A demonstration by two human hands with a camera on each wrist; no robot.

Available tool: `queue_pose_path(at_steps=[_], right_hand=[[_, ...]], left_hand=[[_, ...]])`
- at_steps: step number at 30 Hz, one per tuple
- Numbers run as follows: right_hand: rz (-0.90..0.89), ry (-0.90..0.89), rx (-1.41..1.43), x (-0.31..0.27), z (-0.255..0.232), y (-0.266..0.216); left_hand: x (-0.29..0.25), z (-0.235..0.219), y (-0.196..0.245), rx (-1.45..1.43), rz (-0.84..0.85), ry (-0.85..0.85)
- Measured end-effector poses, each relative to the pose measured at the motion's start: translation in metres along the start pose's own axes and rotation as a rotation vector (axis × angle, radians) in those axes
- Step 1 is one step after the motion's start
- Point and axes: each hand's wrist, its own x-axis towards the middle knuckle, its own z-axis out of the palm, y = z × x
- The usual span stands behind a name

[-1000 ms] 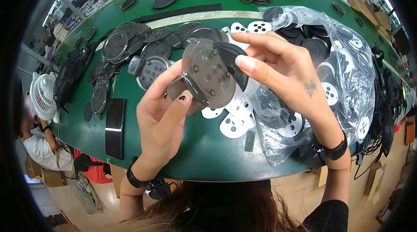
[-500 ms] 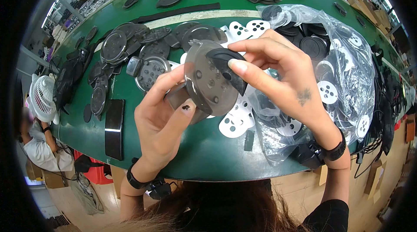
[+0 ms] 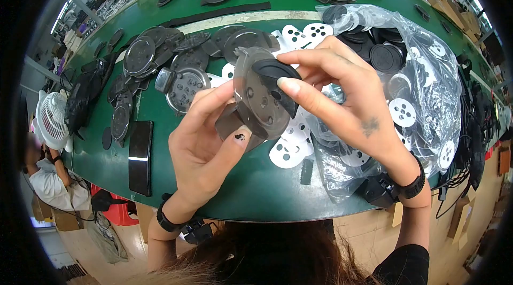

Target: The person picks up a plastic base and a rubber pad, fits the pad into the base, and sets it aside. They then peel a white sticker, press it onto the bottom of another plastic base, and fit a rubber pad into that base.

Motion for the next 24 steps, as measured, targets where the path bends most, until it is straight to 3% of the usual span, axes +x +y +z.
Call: queue_pose_path(at_steps=[6, 8, 11, 14, 16, 18, 19, 20, 21, 23, 24], right_hand=[[-0.042, -0.005, -0.054, -0.002, 0.001, 0.001], [-0.069, -0.106, -0.174, -0.003, 0.0, -0.005], [-0.048, -0.055, -0.304, -0.008, 0.008, -0.004], [-0.126, 0.025, -0.454, -0.008, 0.009, -0.007], [-0.158, 0.082, -0.533, -0.006, 0.006, -0.009], [0.093, 0.032, -0.242, -0.002, -0.002, -0.008], [0.313, -0.072, -0.081, 0.001, -0.007, -0.015], [0.292, -0.069, 0.01, -0.001, -0.005, -0.005], [0.269, -0.065, 0.099, -0.001, -0.002, 0.002], [0.186, -0.103, 0.016, 0.003, -0.006, 0.0], [0.188, -0.119, 0.035, 0.005, -0.007, 0.001]], left_hand=[[0.001, -0.004, -0.003, -0.014, 0.028, -0.018], [0.001, -0.004, -0.004, -0.015, 0.032, -0.04], [-0.001, -0.001, -0.01, -0.055, 0.041, -0.047], [0.0, -0.001, -0.01, -0.171, -0.099, -0.019], [0.001, 0.0, -0.005, -0.483, -0.233, 0.088], [0.002, -0.003, -0.004, -0.538, -0.209, 0.087], [0.002, -0.006, -0.002, -0.594, -0.192, 0.088], [0.004, -0.009, 0.0, -0.658, -0.222, 0.077], [0.006, -0.008, 0.002, -0.655, -0.207, 0.065], [0.008, -0.006, 0.004, -0.298, -0.299, 0.123], [0.008, -0.006, -0.002, -0.012, -0.12, 0.052]])
